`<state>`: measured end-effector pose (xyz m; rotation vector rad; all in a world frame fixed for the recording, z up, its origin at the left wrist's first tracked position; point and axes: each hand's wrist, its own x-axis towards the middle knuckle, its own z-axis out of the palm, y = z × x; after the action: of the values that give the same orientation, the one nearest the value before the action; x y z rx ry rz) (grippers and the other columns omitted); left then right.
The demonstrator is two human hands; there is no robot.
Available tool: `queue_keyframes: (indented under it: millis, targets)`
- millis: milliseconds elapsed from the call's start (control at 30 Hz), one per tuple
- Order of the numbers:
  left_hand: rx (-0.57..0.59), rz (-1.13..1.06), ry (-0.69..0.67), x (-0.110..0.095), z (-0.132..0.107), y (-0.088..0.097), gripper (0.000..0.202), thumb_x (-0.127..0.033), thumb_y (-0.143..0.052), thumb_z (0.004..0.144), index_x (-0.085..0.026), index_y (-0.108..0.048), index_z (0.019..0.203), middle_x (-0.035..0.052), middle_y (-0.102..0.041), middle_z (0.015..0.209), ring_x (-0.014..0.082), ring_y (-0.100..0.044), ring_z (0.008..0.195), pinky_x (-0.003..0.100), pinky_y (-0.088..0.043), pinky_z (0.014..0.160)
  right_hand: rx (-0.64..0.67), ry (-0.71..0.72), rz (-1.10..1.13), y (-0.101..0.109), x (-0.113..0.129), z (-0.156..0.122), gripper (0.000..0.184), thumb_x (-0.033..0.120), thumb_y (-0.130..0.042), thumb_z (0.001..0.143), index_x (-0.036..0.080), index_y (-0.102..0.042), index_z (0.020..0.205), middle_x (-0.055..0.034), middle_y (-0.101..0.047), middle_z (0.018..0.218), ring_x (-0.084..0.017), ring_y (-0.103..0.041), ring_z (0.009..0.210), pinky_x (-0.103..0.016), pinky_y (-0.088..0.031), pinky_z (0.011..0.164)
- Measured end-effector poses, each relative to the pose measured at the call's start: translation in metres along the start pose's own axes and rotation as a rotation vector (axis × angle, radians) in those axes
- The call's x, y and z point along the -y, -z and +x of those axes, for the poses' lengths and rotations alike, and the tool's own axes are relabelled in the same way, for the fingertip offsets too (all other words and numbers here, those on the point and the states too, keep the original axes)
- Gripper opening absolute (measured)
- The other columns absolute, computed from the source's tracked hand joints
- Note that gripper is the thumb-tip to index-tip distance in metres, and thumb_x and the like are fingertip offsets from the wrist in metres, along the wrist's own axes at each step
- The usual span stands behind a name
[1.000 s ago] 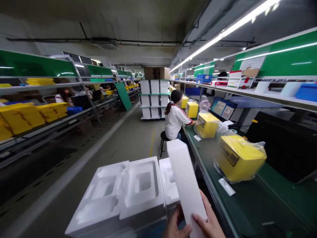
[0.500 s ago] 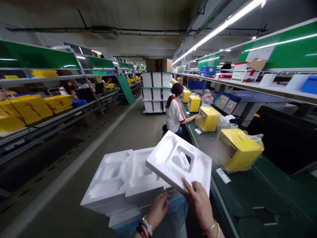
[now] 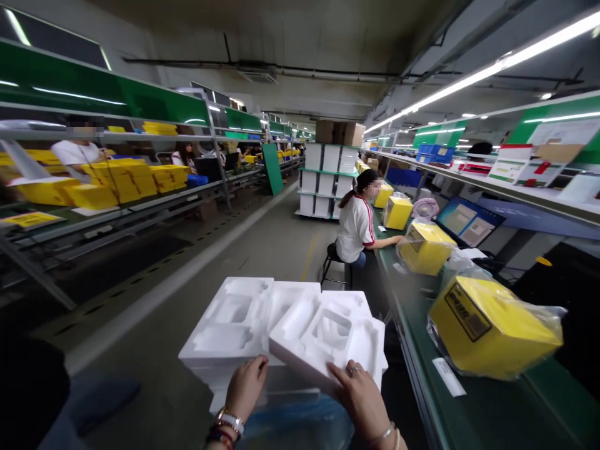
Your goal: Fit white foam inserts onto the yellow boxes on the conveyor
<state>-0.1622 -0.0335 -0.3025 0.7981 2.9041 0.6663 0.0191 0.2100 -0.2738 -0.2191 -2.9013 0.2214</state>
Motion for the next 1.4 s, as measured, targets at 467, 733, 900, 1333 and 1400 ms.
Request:
queue_keyframes:
  millis: [467, 733, 900, 1333, 1400]
  targets:
    - [-0.074, 0.254, 0.089, 0.034, 0.024, -0.001, 0.039, -0.030, -0.053, 0.088, -0.012, -0.062, 0.121, 0.0168, -0.059, 0.129, 0.0296, -0.050, 0.124, 0.041, -0.036, 0.107, -0.157, -0.416, 0.672, 0.020, -0.029, -0.050, 0.053, 0.051, -0.047, 0.092, 0.027, -0.046, 0.138, -0.0109, -0.053, 0.133, -0.027, -0.056, 0.117, -0.036, -0.050, 0.092]
    - [0.086, 0.327, 0.071, 0.028, 0.040, 0.007, 0.045, -0.019, -0.055, 0.077, -0.012, -0.061, 0.120, 0.0147, -0.060, 0.127, 0.0310, -0.055, 0.112, 0.045, -0.032, 0.105, -0.439, -1.018, 0.833, 0.053, -0.017, -0.099, 0.083, 0.068, -0.034, 0.088, 0.013, -0.026, 0.149, -0.0142, -0.037, 0.150, -0.036, -0.035, 0.137, -0.049, -0.038, 0.109]
    - [0.121, 0.457, 0.051, 0.045, 0.042, 0.009, 0.053, -0.005, -0.048, 0.077, -0.011, -0.052, 0.130, 0.0188, -0.059, 0.125, 0.0300, -0.055, 0.115, 0.047, -0.031, 0.104, -0.478, -1.135, 0.900, 0.056, -0.019, -0.108, 0.084, 0.069, -0.034, 0.087, 0.010, -0.030, 0.148, -0.0168, -0.054, 0.135, -0.037, -0.051, 0.123, -0.047, -0.052, 0.092]
    - [-0.384, 0.001, -0.032, 0.035, 0.049, 0.133, 0.030, -0.045, -0.052, 0.085, -0.017, -0.057, 0.097, 0.0094, -0.063, 0.102, 0.0244, -0.058, 0.099, 0.033, -0.046, 0.089, -0.533, -0.864, 0.986, 0.060, 0.001, -0.073, 0.071, 0.062, -0.046, 0.086, 0.014, -0.043, 0.138, -0.0147, -0.054, 0.137, -0.033, -0.050, 0.124, -0.046, -0.042, 0.103]
    - [-0.519, -0.228, -0.045, -0.004, 0.036, 0.144, 0.036, -0.053, -0.054, 0.084, -0.018, -0.055, 0.092, 0.0064, -0.063, 0.093, 0.0226, -0.060, 0.092, 0.032, -0.049, 0.084, -0.577, -0.765, 1.045, 0.061, 0.017, -0.048, 0.069, 0.061, -0.050, 0.085, 0.015, -0.045, 0.136, -0.0152, -0.050, 0.141, -0.033, -0.045, 0.129, -0.048, -0.034, 0.110]
